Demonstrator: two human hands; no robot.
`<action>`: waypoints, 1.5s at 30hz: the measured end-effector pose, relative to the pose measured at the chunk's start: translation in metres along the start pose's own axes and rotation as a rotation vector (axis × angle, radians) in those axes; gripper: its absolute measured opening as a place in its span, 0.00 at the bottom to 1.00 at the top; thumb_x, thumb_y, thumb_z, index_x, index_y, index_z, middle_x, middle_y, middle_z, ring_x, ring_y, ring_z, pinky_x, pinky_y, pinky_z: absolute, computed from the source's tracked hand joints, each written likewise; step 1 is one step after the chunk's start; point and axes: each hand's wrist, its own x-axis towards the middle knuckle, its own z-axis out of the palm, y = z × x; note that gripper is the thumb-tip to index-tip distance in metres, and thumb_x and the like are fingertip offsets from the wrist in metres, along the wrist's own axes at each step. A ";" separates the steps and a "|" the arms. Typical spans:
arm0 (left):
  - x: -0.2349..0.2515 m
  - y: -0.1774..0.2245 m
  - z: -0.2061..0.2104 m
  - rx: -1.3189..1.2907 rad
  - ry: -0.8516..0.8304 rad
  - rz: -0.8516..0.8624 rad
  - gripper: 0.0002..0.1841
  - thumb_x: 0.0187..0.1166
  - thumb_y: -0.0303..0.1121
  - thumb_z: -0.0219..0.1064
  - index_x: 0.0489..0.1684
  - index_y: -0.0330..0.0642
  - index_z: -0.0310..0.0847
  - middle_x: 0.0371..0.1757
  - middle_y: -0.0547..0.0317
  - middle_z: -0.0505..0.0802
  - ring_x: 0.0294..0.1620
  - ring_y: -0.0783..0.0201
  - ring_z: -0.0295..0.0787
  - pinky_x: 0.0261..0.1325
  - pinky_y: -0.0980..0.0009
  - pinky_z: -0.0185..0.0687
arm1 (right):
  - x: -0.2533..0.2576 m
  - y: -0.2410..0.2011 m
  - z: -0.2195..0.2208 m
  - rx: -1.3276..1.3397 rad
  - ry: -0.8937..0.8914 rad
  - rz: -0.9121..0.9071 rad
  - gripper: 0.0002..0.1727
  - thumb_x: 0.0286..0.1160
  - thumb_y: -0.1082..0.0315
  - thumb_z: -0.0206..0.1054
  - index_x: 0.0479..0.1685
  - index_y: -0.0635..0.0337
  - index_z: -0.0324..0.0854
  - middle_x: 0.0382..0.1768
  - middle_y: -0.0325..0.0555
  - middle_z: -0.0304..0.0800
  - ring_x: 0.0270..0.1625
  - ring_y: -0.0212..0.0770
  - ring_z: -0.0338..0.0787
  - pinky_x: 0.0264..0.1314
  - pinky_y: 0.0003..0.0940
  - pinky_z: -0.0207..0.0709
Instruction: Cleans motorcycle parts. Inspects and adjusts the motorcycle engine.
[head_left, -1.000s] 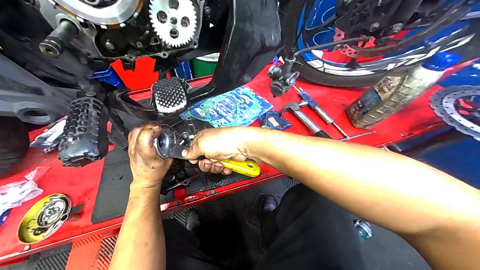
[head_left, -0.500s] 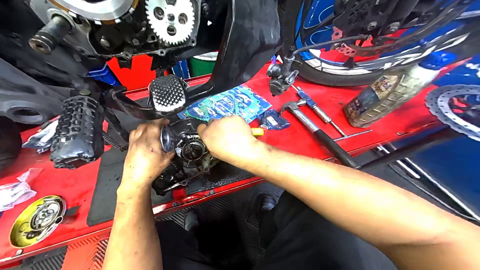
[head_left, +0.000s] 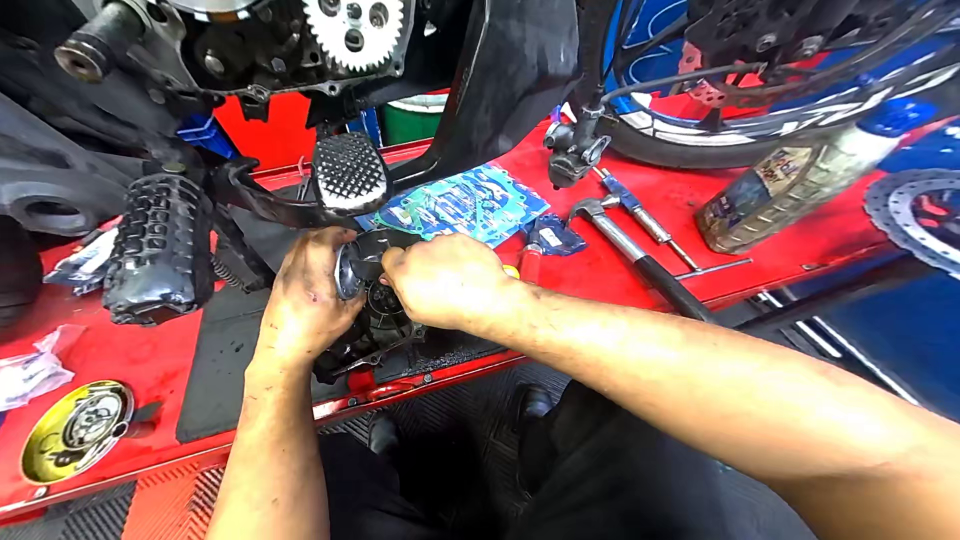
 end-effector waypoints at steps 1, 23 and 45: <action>0.000 0.000 0.001 0.009 0.016 0.021 0.34 0.61 0.34 0.79 0.70 0.33 0.74 0.65 0.36 0.87 0.70 0.41 0.84 0.77 0.51 0.77 | 0.000 0.000 0.000 0.014 -0.004 0.005 0.18 0.91 0.49 0.50 0.47 0.51 0.79 0.28 0.45 0.84 0.33 0.54 0.91 0.27 0.52 0.79; -0.005 0.005 0.006 0.147 0.320 0.185 0.26 0.69 0.34 0.76 0.63 0.31 0.74 0.57 0.33 0.86 0.63 0.39 0.84 0.69 0.51 0.79 | -0.006 0.008 -0.029 0.934 -0.494 0.291 0.24 0.94 0.47 0.50 0.38 0.57 0.79 0.16 0.41 0.73 0.11 0.34 0.72 0.12 0.31 0.70; 0.005 0.020 -0.014 -0.288 -0.255 -0.409 0.48 0.44 0.46 0.81 0.78 0.54 0.69 0.55 0.61 0.92 0.53 0.68 0.91 0.55 0.56 0.90 | 0.002 0.028 0.002 -0.157 0.304 -0.113 0.21 0.91 0.53 0.45 0.39 0.56 0.78 0.22 0.49 0.80 0.25 0.57 0.87 0.20 0.51 0.72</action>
